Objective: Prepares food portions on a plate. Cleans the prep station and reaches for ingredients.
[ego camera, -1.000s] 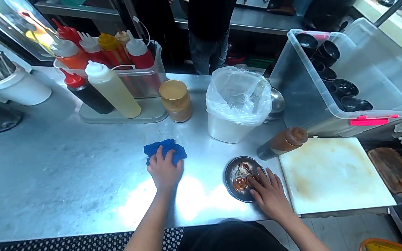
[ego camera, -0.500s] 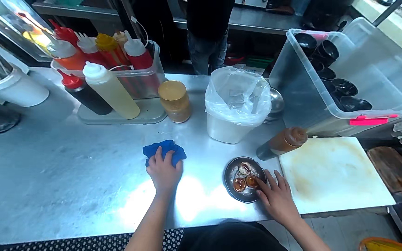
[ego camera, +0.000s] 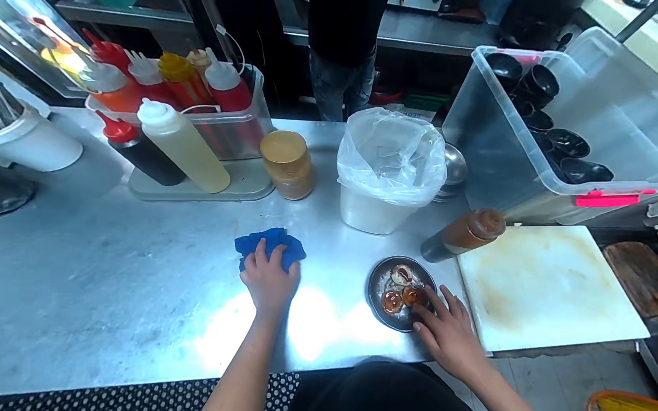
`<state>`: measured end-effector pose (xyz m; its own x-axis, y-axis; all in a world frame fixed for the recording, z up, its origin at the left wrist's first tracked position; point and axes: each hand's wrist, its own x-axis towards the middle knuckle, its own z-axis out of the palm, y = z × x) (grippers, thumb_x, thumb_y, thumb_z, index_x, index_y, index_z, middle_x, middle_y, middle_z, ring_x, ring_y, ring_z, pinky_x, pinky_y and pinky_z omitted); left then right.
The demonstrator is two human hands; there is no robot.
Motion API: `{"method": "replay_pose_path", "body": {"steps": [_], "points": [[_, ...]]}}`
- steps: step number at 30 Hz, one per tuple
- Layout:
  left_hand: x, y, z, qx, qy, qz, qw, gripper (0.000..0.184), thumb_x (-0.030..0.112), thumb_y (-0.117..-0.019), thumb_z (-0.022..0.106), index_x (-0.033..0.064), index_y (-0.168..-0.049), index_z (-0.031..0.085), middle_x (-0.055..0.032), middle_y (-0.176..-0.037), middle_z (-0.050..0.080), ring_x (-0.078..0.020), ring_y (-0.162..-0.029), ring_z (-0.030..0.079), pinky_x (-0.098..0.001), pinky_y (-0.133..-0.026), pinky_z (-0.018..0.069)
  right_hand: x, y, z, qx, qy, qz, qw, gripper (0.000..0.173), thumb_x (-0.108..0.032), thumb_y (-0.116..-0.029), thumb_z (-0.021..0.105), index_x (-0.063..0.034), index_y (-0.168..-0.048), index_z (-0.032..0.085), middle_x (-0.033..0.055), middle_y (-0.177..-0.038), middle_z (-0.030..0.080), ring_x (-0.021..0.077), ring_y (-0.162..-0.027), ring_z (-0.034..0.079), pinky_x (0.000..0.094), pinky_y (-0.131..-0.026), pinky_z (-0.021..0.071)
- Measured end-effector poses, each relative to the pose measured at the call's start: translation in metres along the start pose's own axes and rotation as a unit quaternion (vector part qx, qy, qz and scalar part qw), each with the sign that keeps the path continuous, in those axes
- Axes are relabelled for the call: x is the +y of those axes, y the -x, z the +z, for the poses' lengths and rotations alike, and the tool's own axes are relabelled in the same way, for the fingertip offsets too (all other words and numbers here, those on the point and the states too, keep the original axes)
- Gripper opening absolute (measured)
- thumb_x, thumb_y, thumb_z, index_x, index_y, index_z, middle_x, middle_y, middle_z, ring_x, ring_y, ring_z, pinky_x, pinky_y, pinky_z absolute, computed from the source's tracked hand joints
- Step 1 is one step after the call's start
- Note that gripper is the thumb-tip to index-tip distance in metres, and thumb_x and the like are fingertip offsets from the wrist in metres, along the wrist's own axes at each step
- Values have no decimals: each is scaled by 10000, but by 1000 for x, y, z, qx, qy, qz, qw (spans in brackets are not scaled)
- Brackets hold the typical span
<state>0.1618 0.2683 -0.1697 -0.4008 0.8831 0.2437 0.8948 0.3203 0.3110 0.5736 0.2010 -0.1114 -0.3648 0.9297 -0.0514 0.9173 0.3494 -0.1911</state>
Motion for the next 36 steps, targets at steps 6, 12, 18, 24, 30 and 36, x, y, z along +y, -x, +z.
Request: {"method": "replay_pose_path", "body": {"steps": [6, 12, 18, 24, 30, 36], "points": [[1, 1, -2, 10, 1, 3, 1000, 482, 521, -869, 548, 225, -1210, 716, -133, -1539, 479, -446, -1294, 491, -659, -874, 411, -3, -12, 3, 5, 9, 24, 1000, 507, -534, -1030, 393, -271, -1369, 662, 80, -1616, 428, 411, -1520, 300, 674, -1182, 259], [1, 2, -1, 5, 1, -2, 1000, 501, 535, -872, 524, 228, -1220, 712, -137, -1547, 468, -443, -1299, 485, -651, -882, 402, -26, -55, 5, 0, 41, 59, 997, 634, -616, -1044, 286, -265, -1513, 529, 88, -1668, 333, 402, -1548, 238, 674, -1213, 187], [1, 0, -1, 10, -5, -2, 1000, 480, 524, -864, 543, 227, -1196, 722, -130, -1537, 481, -435, -1285, 495, -644, -875, 406, -25, -60, 12, -18, 64, 23, 997, 602, -610, -1051, 256, -326, -1502, 536, 70, -1682, 308, 420, -1556, 200, 709, -1195, 174], [2, 1, -1, -1, -2, -8, 1000, 463, 514, -870, 550, 245, -1211, 713, -116, -1555, 460, -422, -1301, 484, -641, -889, 401, -13, -56, 11, -3, 75, 32, 997, 627, -610, -1050, 259, -279, -1488, 562, 117, -1656, 351, 444, -1537, 241, 699, -1196, 197], [1, -1, 1, 7, -8, -6, 1000, 479, 537, -868, 536, 247, -1203, 718, -110, -1538, 482, -419, -1298, 491, -637, -885, 406, -30, -55, 11, -25, 68, -6, 997, 563, -578, -1051, 296, -335, -1496, 541, 55, -1652, 372, 400, -1548, 240, 677, -1210, 188], [3, 0, -2, 5, -3, -5, 1000, 478, 521, -867, 548, 231, -1206, 719, -127, -1540, 477, -434, -1295, 494, -653, -882, 414, -17, -68, 9, -24, 70, 20, 997, 584, -578, -1055, 295, -297, -1508, 532, 83, -1661, 349, 437, -1543, 228, 710, -1192, 190]]}}
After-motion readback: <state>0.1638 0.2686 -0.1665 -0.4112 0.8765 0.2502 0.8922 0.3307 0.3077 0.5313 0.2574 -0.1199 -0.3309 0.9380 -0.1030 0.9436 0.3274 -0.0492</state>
